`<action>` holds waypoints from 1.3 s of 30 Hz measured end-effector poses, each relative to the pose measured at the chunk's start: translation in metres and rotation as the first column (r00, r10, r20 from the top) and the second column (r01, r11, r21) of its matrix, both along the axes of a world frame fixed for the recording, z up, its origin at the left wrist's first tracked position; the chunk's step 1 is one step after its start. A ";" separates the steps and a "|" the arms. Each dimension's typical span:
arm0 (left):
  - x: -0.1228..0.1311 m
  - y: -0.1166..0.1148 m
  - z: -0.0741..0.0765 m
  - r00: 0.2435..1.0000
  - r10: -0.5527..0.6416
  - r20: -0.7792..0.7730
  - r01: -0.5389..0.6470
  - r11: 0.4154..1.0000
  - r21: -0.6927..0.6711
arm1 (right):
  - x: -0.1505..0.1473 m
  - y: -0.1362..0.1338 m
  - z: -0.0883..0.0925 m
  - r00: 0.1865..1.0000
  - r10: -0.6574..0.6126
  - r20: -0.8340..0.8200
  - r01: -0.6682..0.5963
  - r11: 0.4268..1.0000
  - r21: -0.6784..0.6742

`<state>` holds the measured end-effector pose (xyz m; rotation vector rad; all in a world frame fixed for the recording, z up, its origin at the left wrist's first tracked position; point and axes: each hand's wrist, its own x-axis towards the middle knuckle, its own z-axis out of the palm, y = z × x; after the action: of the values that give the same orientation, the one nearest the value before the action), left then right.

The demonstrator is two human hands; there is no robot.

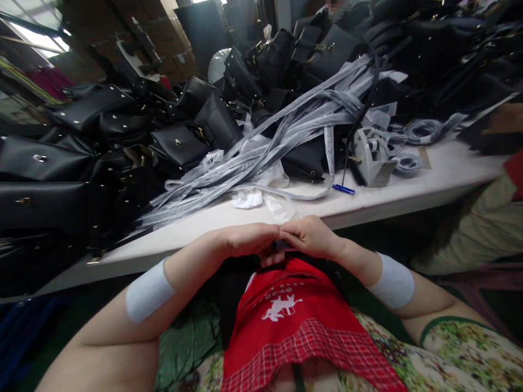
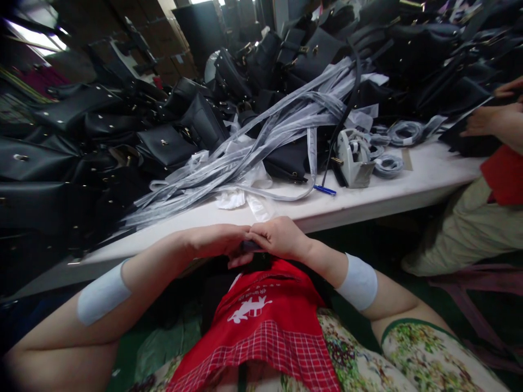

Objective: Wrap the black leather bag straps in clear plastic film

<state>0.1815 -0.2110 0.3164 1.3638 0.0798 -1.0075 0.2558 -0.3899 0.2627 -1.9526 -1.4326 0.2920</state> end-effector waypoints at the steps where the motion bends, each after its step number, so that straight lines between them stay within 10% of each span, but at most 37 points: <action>1: -0.001 -0.002 -0.001 1.000 0.020 0.018 -0.021 0.999 0.037 | 0.000 0.000 0.000 1.000 -0.002 -0.003 0.002 1.000 0.000; 8: 0.001 -0.010 -0.008 0.993 0.078 0.088 -0.087 0.990 0.107 | 0.005 0.006 0.002 0.989 -0.059 -0.135 0.065 0.997 0.037; 12: 0.004 -0.005 -0.015 0.994 -0.082 0.079 0.063 0.974 0.216 | 0.019 0.001 0.003 0.928 0.034 -0.370 -0.062 0.996 -0.064; 16: 0.002 -0.002 -0.023 0.971 -0.227 -0.068 0.233 0.969 0.083 | 0.033 -0.019 0.000 0.868 0.285 -0.406 -0.388 0.900 -0.197; 20: -0.003 -0.012 -0.036 0.956 -0.210 -0.204 0.193 0.976 -0.101 | 0.038 -0.034 -0.004 0.933 0.308 -0.186 -0.350 0.894 -0.279; 27: 0.002 -0.034 -0.042 0.934 0.005 -0.356 -0.058 0.989 -0.138 | 0.036 -0.031 -0.007 0.982 0.191 0.004 -0.176 0.913 -0.369; 33: 0.003 -0.034 -0.013 0.960 0.240 -0.141 -0.268 0.934 -0.235 | 0.048 -0.029 -0.038 0.958 0.033 -0.284 -0.085 0.981 -0.173; 39: 0.027 -0.024 -0.027 0.621 0.702 0.350 -0.648 0.710 -0.274 | -0.008 -0.014 -0.053 0.611 0.060 -0.789 -0.185 0.980 -0.069</action>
<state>0.2082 -0.2351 0.2893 1.2554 0.1837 -0.0451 0.2479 -0.4037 0.2098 -1.4852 -0.9411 1.1950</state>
